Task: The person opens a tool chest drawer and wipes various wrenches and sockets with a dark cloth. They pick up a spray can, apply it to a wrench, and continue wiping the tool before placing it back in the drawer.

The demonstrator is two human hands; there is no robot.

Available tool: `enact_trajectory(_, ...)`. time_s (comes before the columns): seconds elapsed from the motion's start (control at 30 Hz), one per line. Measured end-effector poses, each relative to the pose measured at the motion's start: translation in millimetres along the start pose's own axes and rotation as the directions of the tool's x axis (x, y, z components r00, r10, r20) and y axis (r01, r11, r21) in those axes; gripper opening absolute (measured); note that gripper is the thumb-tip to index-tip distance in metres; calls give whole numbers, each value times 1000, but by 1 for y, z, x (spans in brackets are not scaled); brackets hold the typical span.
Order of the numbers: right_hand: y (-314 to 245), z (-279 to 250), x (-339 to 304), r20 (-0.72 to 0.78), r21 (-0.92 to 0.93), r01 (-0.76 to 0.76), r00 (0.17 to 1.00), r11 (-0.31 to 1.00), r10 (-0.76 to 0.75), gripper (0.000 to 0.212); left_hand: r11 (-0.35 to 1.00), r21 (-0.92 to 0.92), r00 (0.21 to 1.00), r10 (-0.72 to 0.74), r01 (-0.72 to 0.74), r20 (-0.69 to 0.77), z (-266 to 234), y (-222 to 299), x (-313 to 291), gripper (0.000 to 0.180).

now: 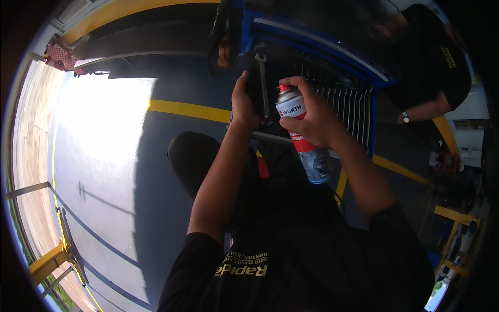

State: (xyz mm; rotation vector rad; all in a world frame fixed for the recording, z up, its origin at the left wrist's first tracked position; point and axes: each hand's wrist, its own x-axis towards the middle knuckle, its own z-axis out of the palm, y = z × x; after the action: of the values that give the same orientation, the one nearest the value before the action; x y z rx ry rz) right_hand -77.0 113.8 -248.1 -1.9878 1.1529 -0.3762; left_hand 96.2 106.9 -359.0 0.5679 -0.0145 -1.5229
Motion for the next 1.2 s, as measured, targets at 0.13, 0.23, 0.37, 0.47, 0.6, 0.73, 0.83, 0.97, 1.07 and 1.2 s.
enact_trajectory(0.13, -2, -6, 4, -74, 72, 35, 997, 997, -30, 72, 1000, -14, 999, 7, -7, 36, 2, -1, -3, 43)
enact_trajectory(0.23, -9, -2, 0, 14, 55, 6, 1000, 998, -7, 71, 1000, -7, 999, 22, -22, 30, -6, 0, 0, 43)
enact_trajectory(0.37, -7, -4, -2, -35, 61, 28, 999, 998, -26, 72, 1000, -12, 999, 18, -17, 43, 6, 2, -6, 42)
enact_trajectory(0.47, -10, -1, -3, -20, 51, 43, 999, 998, -42, 73, 999, -15, 999, 31, -31, 24, -1, 0, -1, 41)
enact_trajectory(0.6, -11, -1, -4, -21, 55, 12, 1000, 998, -11, 73, 999, -26, 998, 35, -34, 56, 4, -1, -4, 40)
enact_trajectory(0.73, -12, 0, -5, -43, 17, 45, 998, 999, -44, 72, 998, -45, 997, 40, -37, 65, 2, -2, -2, 39)
enact_trajectory(0.83, -10, 1, -4, -44, 19, 69, 997, 997, -68, 71, 998, -48, 998, 38, -36, 55, 0, -3, 1, 39)
enact_trajectory(0.97, -4, 3, -3, -50, 28, 69, 996, 997, -67, 72, 998, -56, 998, 29, -26, 49, 3, -3, -1, 38)
enact_trajectory(1.07, -5, 2, -3, -24, 26, 54, 998, 998, -53, 72, 998, -61, 999, 13, -10, 46, 4, -2, -3, 38)
enact_trajectory(1.2, -4, 1, -1, -2, 79, 11, 1000, 997, -11, 75, 998, -49, 998, 32, -29, 49, 6, -3, -5, 43)
